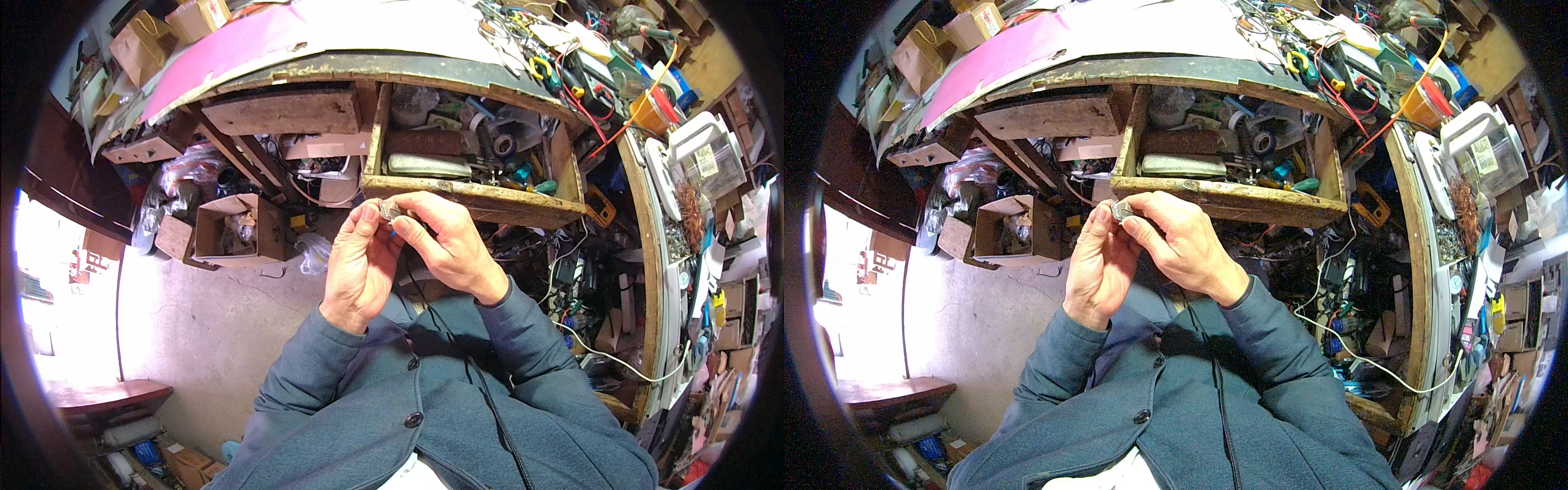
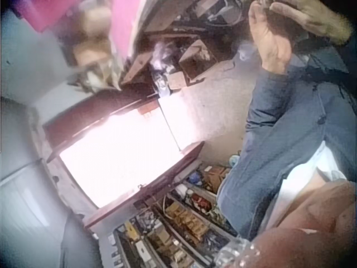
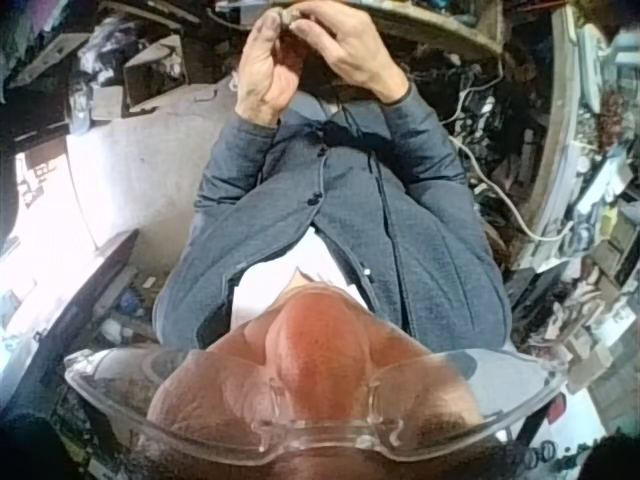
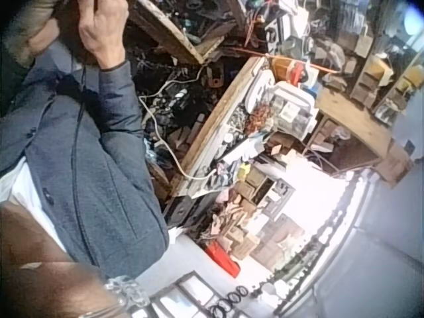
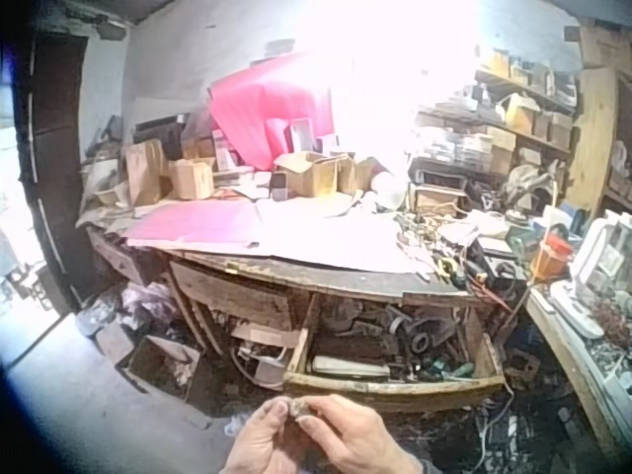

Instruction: The person handles small electronic components and wires at a cluttered workbench, repeatedly picking up, inspecting, and manipulating them with both hands. The person opens a drawer, retrieves items, and continues to manipulate the components without using visible tools.

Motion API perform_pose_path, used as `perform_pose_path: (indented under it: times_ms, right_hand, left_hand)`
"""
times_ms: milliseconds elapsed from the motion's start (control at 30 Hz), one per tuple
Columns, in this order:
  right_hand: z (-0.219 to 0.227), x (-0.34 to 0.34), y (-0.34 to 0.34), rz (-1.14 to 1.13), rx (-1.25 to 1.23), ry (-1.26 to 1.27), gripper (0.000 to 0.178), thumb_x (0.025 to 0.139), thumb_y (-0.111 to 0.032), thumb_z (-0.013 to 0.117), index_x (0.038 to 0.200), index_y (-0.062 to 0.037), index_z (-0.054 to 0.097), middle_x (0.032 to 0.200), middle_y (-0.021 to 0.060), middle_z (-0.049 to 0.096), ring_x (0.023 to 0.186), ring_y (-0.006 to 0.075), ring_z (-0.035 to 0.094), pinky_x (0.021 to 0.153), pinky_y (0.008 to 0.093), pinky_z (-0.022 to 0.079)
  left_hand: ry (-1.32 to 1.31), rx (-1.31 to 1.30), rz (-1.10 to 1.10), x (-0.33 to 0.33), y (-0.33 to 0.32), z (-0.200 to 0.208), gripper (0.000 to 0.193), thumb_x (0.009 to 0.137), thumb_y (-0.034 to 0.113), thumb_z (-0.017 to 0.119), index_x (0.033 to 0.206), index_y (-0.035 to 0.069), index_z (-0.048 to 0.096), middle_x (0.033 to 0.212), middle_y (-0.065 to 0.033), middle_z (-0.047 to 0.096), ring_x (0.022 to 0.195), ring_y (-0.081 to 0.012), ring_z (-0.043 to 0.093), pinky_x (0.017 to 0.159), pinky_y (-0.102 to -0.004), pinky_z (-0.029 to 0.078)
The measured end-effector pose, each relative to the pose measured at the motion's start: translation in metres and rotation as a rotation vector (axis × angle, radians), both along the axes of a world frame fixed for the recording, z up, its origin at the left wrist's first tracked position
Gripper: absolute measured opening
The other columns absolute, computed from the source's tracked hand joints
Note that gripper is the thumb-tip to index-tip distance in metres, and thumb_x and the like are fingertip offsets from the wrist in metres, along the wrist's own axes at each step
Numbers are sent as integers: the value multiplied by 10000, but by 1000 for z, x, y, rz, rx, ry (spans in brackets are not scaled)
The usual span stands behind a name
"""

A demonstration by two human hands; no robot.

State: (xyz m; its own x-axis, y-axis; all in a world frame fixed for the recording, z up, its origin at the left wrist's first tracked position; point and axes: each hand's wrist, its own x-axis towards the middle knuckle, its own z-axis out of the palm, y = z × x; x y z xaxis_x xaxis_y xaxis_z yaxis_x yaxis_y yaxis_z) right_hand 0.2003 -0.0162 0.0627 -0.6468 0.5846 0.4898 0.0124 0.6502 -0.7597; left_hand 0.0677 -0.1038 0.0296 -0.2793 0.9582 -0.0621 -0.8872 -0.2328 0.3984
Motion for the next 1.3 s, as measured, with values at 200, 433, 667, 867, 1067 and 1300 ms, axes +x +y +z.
perform_pose_path:
  times_ms: [200, 433, 667, 867, 1067, 1300]
  right_hand:
    - [4, 1, 0, 7, -55, -5, 244, 989, -193, 656, 1146, -9, 686, 1007, 180, 719, 913, 336, 713, 801, 383, 557]
    - [5, 0, 2, 29, -60, -7, 241, 986, -190, 658, 1142, -9, 686, 1011, 183, 719, 919, 338, 712, 805, 389, 557]
    - [4, 0, 3, -15, 47, -43, 231, 973, -203, 668, 1117, -24, 689, 990, 173, 706, 916, 364, 697, 795, 408, 555]
    - [5, 0, 6, -2, 120, -58, 220, 964, -219, 683, 1109, -53, 681, 955, 155, 685, 875, 354, 686, 753, 416, 545]
    - [9, 0, 7, 8, 181, -94, 229, 953, -229, 698, 1118, -71, 679, 940, 140, 669, 846, 357, 681, 712, 420, 542]
    - [4, -1, 11, 18, 221, -104, 231, 949, -241, 704, 1114, -81, 681, 943, 130, 665, 824, 355, 680, 688, 419, 541]
  left_hand:
    - [-22, 12, -17, -1, -1, 0, 134, 1026, 180, 650, 1106, 92, 711, 1063, -34, 742, 998, -162, 691, 950, -351, 548]
    - [-25, -1, -14, -1, -1, 1, 126, 1021, 179, 657, 1095, 93, 711, 1055, -30, 740, 990, -156, 688, 950, -352, 547]
    - [14, -11, -30, -4, -3, 1, 150, 1005, 216, 695, 1114, 114, 698, 1091, -8, 711, 1038, -144, 642, 984, -340, 515]
    - [-19, -18, -32, -6, -5, -1, 159, 1010, 201, 686, 1123, 88, 689, 1107, -30, 707, 1045, -156, 637, 994, -341, 516]
    - [-34, -13, -31, -8, -9, 1, 187, 1011, 189, 681, 1144, 58, 680, 1124, -53, 708, 1054, -168, 639, 1013, -348, 519]
    - [-52, -20, -24, -10, -11, 0, 178, 1010, 174, 681, 1135, 47, 685, 1113, -69, 714, 1027, -172, 652, 1001, -345, 529]
